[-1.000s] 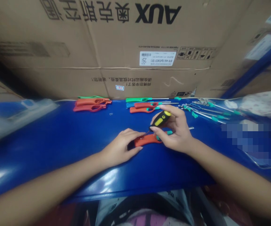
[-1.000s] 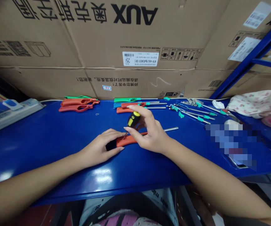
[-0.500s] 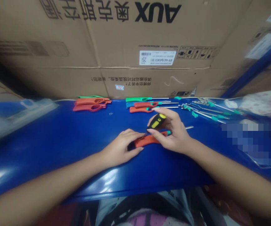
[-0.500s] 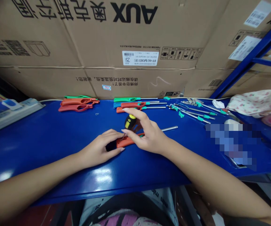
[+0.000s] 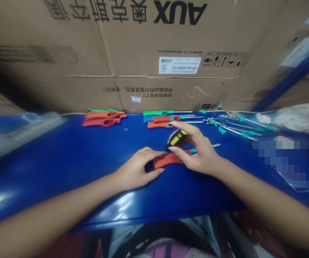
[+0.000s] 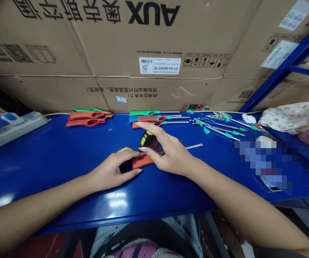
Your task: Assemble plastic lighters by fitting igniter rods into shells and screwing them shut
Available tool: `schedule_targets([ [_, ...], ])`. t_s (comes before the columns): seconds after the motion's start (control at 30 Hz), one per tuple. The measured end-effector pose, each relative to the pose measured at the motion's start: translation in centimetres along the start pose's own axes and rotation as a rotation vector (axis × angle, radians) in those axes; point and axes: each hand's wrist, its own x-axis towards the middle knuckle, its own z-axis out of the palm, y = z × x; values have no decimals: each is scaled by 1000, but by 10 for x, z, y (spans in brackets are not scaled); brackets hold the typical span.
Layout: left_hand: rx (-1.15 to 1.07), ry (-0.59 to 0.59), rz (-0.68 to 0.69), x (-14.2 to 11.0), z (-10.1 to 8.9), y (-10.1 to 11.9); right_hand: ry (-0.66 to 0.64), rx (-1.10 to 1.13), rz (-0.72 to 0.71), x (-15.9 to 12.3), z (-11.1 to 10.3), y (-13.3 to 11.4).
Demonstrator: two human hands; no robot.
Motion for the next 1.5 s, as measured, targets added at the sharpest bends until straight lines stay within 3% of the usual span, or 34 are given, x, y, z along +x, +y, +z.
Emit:
schedule_targets([
  [0.2,-5,-32,-57,-1,0,0,94,-210,-38,3,-2,-1],
  [0.43,-30,-36,-71,-1,0,-2,170,-29,74,5,-2,-3],
  [0.67,-42,-6,-75,-2,1,-4,335,-45,172,8,-5,-1],
  [1.07,-28,-5,-66,-1,0,-2,215,-139,87,6,-6,0],
  [1.3,-28,12,-48,-1,0,-2,278,-157,52,6,-4,3],
  [1.5,-21,0,-61,0,0,-1,242,-218,6,6,-5,1],
])
